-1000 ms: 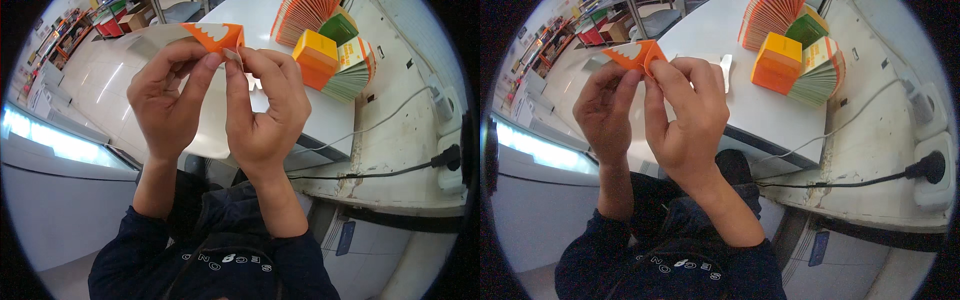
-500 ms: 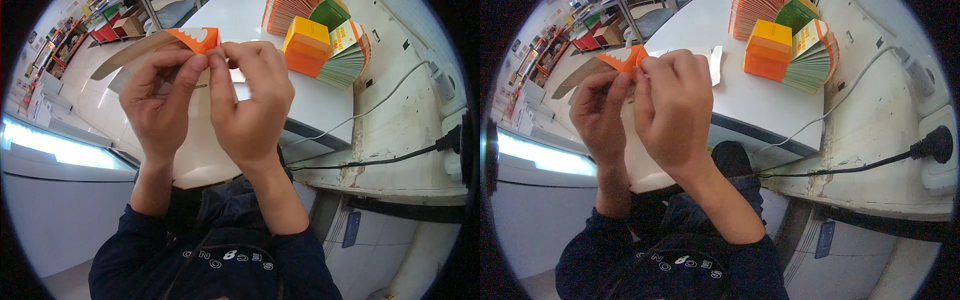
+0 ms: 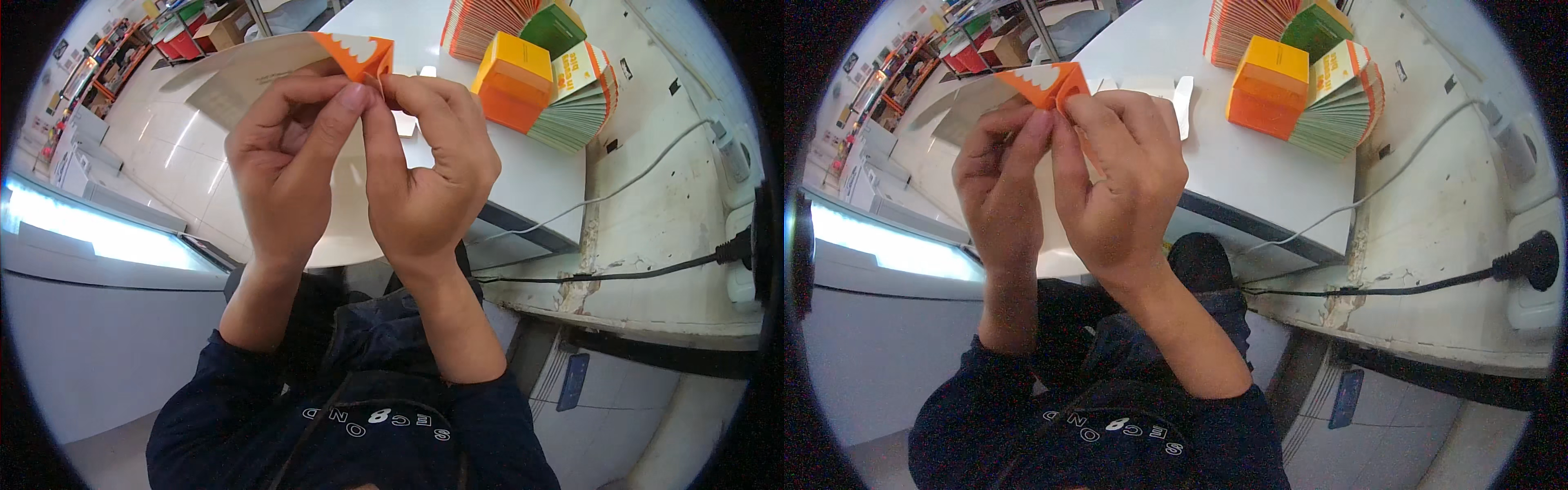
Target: The person folds and assembles cardboard food boxes by hand, occasionally placing a small green packet inside before stacking the completed containers on a table.
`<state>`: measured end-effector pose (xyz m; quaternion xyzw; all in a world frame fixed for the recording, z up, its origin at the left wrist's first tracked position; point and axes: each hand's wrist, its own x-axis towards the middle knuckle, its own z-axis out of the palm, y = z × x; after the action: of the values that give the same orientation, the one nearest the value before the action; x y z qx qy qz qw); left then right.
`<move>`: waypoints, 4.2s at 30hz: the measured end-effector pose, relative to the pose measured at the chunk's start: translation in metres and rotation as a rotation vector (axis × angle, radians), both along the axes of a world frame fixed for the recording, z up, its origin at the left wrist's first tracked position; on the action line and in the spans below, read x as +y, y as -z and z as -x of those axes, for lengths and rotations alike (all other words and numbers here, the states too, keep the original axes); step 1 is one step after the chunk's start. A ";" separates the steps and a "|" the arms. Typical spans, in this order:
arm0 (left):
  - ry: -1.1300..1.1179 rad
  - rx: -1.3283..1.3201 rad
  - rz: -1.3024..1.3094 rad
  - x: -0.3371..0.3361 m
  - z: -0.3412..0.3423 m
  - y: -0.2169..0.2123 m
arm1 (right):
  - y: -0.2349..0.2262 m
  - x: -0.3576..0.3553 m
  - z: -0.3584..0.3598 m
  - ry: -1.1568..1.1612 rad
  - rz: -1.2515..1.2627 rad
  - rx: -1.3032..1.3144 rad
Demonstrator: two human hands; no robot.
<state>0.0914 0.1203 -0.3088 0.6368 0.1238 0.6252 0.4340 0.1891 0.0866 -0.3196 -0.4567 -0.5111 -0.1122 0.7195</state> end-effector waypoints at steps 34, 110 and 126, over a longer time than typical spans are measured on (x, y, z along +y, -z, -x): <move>0.192 -0.193 0.000 0.019 0.015 -0.004 | -0.008 -0.003 0.011 -0.071 -0.105 -0.161; -0.015 0.153 0.376 0.009 0.034 -0.019 | 0.048 -0.092 -0.024 -0.185 0.352 -0.087; -0.204 0.662 -0.553 0.019 0.065 -0.043 | -0.008 -0.016 -0.021 -0.791 0.281 -0.095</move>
<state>0.0266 0.1392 -0.2660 0.8795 0.1464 0.4365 0.1204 0.2104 0.0702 -0.3121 -0.3132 -0.6901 0.2224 0.6134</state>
